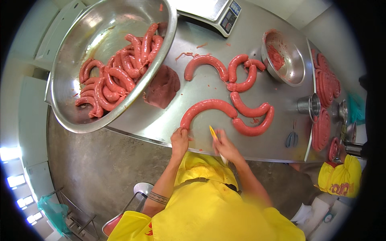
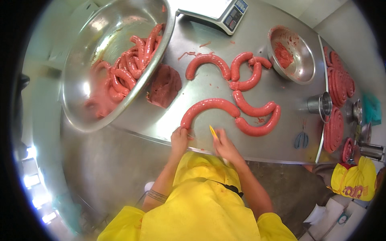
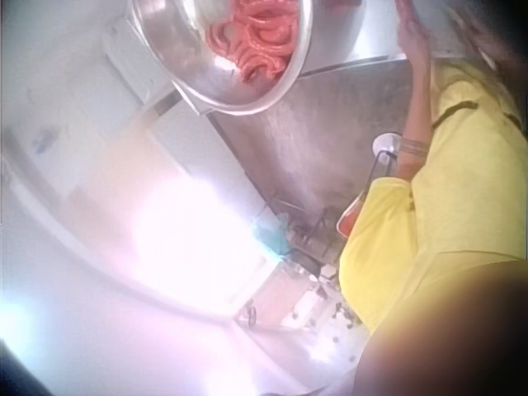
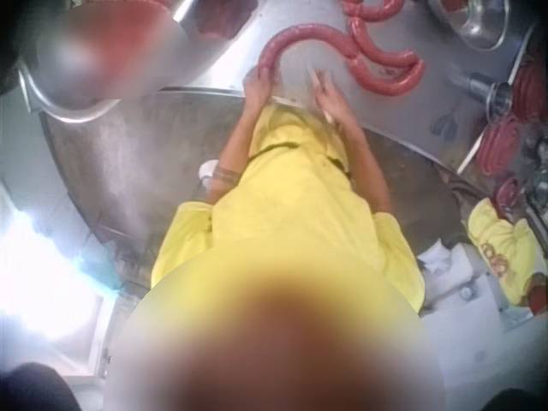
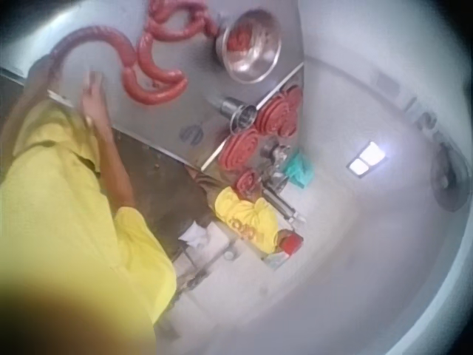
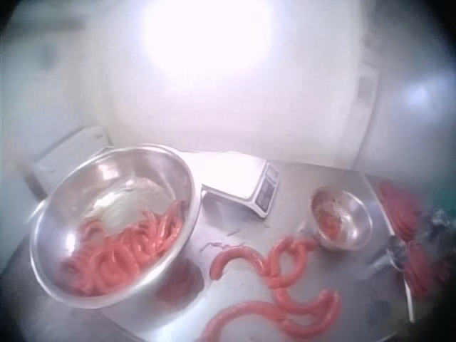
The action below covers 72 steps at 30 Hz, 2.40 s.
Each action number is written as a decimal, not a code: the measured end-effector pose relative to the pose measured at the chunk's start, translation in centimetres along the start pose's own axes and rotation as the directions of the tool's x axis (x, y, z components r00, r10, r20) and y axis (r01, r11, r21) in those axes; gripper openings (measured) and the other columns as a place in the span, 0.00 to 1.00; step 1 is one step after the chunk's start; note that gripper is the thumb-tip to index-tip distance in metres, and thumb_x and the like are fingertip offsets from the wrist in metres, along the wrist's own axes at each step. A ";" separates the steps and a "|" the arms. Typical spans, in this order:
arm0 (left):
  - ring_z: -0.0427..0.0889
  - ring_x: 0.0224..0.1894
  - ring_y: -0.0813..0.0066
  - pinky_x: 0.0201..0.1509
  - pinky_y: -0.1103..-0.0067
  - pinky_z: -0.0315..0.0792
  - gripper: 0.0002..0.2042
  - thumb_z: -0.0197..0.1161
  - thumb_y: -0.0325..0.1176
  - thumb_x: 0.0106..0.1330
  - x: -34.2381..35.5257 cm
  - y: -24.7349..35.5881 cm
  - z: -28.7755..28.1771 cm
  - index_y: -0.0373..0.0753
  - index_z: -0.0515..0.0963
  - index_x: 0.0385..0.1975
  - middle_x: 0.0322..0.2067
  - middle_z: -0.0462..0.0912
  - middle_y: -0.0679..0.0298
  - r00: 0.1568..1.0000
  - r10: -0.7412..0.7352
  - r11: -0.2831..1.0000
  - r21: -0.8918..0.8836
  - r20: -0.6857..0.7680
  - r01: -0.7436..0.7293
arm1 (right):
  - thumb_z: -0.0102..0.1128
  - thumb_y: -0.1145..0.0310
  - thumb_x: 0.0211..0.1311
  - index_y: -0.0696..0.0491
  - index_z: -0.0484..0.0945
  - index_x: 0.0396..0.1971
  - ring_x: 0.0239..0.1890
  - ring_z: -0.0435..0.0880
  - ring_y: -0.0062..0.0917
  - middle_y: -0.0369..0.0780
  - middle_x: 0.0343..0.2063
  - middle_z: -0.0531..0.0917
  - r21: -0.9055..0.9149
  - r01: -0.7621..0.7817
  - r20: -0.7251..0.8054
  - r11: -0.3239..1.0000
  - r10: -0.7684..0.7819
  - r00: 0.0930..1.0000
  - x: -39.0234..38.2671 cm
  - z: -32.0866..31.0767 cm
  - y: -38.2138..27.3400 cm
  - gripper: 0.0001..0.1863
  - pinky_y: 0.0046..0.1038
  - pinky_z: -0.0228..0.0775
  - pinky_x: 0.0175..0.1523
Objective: The person coils a long sausage on a stainless steel table, uses a yellow tool to prick it, and cuts it into links with scissors. The cut links are placed into a large metal bowl.
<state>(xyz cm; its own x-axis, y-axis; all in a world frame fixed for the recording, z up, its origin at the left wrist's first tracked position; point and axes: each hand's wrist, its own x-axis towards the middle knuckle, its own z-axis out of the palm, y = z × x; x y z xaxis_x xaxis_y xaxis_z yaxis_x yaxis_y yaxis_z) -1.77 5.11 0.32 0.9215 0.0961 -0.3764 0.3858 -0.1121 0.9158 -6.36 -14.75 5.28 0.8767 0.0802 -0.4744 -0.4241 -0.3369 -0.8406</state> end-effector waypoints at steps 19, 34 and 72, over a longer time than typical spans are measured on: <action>0.82 0.25 0.40 0.28 0.56 0.76 0.10 0.55 0.30 0.70 0.8 -3.1 -0.3 0.28 0.74 0.30 0.20 0.79 0.40 0.952 0.286 0.752 0.590 0.112 -0.295 | 0.47 0.56 0.80 0.53 0.72 0.36 0.31 0.80 0.26 0.36 0.28 0.78 0.824 0.439 -0.159 0.357 -0.599 0.785 8.3 -11.6 -11.7 0.17 0.27 0.74 0.41; 0.77 0.63 0.53 0.61 0.55 0.69 0.07 0.52 0.31 0.68 3.7 1.8 -3.2 0.37 0.76 0.31 0.62 0.76 0.42 0.934 -0.187 0.885 0.465 0.304 0.025 | 0.50 0.63 0.79 0.48 0.63 0.63 0.32 0.75 0.15 0.33 0.34 0.77 0.552 -0.376 0.274 0.744 0.264 0.925 -3.6 -12.4 5.6 0.18 0.23 0.70 0.31; 0.62 0.71 0.40 0.69 0.48 0.63 0.07 0.57 0.30 0.67 1.6 3.1 -2.6 0.35 0.79 0.38 0.68 0.60 0.33 0.816 0.533 0.536 0.658 0.223 -0.529 | 0.51 0.66 0.75 0.57 0.61 0.69 0.73 0.66 0.39 0.53 0.68 0.69 -0.345 0.203 0.028 0.916 -0.207 0.978 3.0 -5.5 0.9 0.27 0.38 0.60 0.72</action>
<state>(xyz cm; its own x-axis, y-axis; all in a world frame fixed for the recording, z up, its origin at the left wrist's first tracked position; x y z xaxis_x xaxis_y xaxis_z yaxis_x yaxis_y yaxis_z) 0.81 7.52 2.90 0.9680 -0.2013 0.1495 -0.2507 -0.7615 0.5977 -2.85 -19.95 4.51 0.9387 0.1741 -0.2976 -0.1321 -0.6159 -0.7767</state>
